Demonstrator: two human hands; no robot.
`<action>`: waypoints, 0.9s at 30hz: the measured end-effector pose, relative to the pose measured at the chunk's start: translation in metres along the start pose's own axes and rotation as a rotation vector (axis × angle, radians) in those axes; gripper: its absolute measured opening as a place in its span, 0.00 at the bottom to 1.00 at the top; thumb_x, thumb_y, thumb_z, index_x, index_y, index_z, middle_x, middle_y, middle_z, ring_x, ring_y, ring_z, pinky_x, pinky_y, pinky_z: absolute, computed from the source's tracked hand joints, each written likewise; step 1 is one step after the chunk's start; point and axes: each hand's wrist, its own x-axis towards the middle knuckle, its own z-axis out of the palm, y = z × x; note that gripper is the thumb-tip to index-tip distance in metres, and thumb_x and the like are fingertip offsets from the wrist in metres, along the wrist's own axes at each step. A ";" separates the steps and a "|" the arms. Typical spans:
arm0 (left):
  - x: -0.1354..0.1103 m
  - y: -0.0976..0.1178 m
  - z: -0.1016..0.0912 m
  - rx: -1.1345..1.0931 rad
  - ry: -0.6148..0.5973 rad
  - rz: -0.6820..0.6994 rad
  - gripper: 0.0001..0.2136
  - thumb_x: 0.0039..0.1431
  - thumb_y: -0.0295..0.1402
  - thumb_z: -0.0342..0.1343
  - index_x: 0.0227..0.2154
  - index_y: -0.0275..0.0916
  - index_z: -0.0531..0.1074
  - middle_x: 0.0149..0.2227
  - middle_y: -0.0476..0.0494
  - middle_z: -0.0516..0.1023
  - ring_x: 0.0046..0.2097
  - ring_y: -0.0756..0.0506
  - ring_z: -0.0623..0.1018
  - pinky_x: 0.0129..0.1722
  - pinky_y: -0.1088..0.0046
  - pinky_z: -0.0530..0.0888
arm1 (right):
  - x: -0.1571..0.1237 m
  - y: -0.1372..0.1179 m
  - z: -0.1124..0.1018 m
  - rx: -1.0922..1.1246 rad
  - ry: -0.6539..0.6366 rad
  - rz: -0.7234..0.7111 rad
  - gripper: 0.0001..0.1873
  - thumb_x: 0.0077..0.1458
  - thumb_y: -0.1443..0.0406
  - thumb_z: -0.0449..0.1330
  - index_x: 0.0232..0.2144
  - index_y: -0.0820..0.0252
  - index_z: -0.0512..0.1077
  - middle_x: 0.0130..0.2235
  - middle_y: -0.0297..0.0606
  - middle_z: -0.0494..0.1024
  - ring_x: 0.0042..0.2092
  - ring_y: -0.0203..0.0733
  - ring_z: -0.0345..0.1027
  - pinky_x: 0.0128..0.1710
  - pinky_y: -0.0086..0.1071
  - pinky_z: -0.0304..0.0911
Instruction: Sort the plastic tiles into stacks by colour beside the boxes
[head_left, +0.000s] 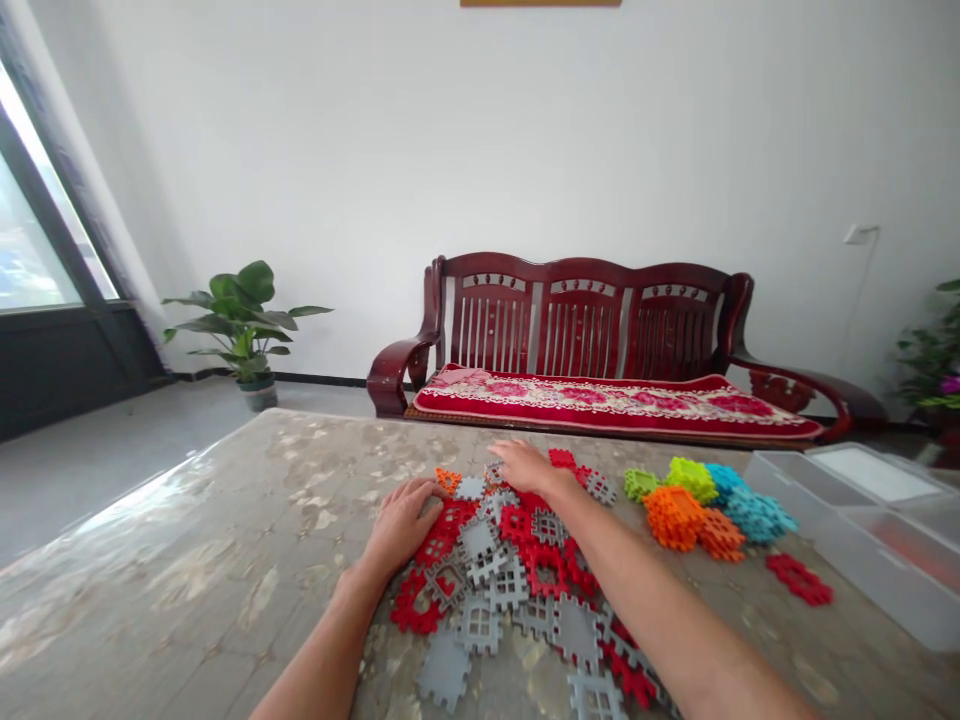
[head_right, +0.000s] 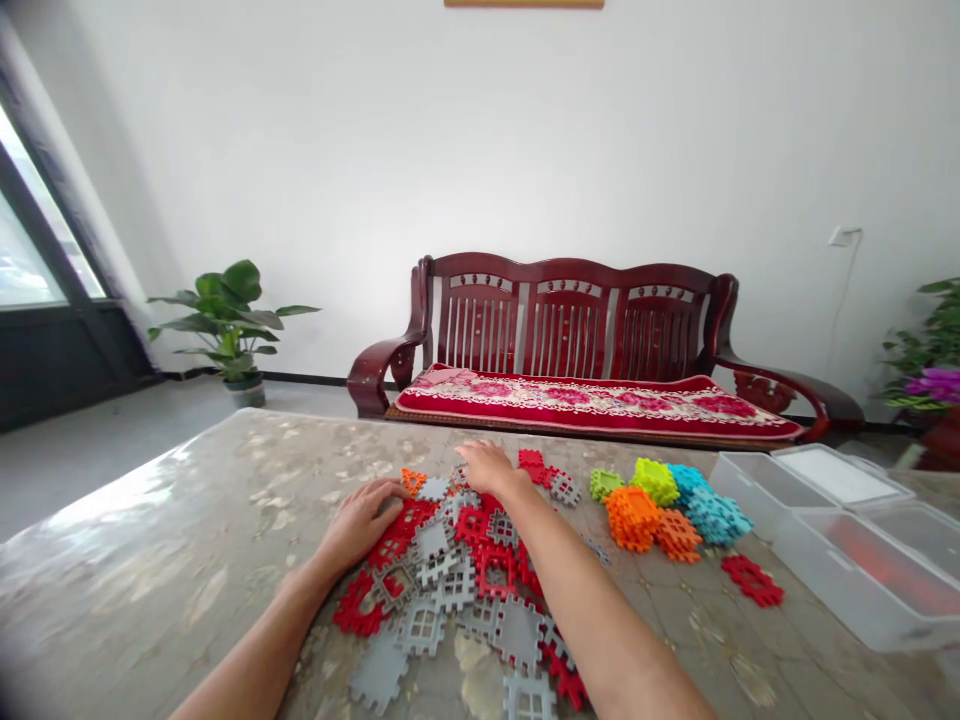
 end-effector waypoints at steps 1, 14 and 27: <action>0.000 0.000 0.000 -0.003 0.004 -0.001 0.11 0.61 0.34 0.50 0.40 0.48 0.76 0.51 0.49 0.78 0.55 0.43 0.73 0.59 0.61 0.65 | 0.005 0.001 0.001 -0.010 -0.025 0.006 0.31 0.51 0.71 0.58 0.58 0.52 0.69 0.63 0.39 0.69 0.63 0.47 0.60 0.62 0.41 0.56; 0.001 -0.006 0.004 -0.015 -0.007 0.040 0.14 0.60 0.34 0.50 0.45 0.49 0.76 0.53 0.50 0.78 0.57 0.44 0.73 0.60 0.62 0.64 | -0.001 0.004 -0.014 -0.059 0.011 0.012 0.15 0.49 0.65 0.66 0.42 0.53 0.79 0.44 0.38 0.79 0.49 0.46 0.70 0.47 0.33 0.62; -0.001 -0.002 0.001 0.014 -0.007 0.011 0.14 0.61 0.35 0.48 0.45 0.50 0.76 0.54 0.50 0.78 0.57 0.43 0.73 0.60 0.61 0.64 | -0.119 0.030 -0.018 0.166 0.091 -0.067 0.30 0.39 0.80 0.52 0.43 0.56 0.75 0.46 0.38 0.77 0.50 0.43 0.69 0.51 0.33 0.61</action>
